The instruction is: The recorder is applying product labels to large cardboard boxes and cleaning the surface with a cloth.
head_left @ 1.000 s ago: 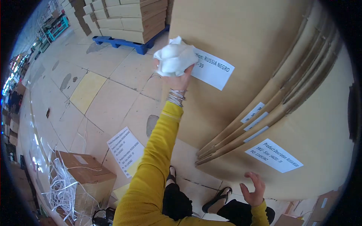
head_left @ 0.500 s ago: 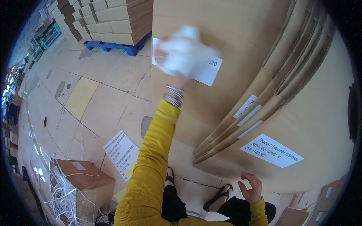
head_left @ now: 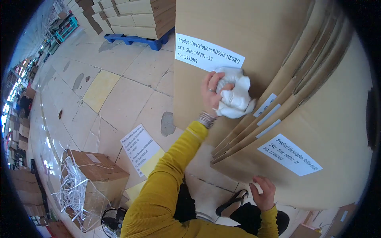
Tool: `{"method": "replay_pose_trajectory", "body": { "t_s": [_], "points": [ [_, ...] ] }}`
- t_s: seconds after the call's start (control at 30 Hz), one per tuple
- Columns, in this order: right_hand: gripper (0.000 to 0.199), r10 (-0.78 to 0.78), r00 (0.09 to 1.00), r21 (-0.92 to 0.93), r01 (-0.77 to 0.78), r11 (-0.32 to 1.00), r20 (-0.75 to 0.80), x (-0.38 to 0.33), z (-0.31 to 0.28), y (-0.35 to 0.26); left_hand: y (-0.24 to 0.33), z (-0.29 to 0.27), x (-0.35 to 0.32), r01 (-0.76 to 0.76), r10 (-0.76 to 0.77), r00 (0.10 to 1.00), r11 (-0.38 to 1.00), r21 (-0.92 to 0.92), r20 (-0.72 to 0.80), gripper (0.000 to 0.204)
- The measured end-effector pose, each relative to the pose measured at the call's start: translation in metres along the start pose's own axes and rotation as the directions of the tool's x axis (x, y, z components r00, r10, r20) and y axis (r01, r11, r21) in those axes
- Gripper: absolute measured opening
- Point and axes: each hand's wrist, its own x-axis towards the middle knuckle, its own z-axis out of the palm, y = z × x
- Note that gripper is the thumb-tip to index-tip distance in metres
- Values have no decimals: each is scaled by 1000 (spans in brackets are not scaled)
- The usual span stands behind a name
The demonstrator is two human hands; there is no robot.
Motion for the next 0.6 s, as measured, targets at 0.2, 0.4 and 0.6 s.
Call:
{"method": "replay_pose_trajectory", "body": {
  "t_s": [0.2,0.4,0.6],
  "points": [
    [28,58,998,-74,-57,996,10,-9,-8,6,-71,-27,52,140,-101,986,932,335,-130,53],
    [27,3,999,-32,-2,999,48,-5,-10,5,-29,-21,87,369,-331,924,903,220,-191,47],
    [25,-45,995,-206,61,977,86,5,-6,2,1,16,62,-100,84,989,987,-125,-126,42]
  ]
}}
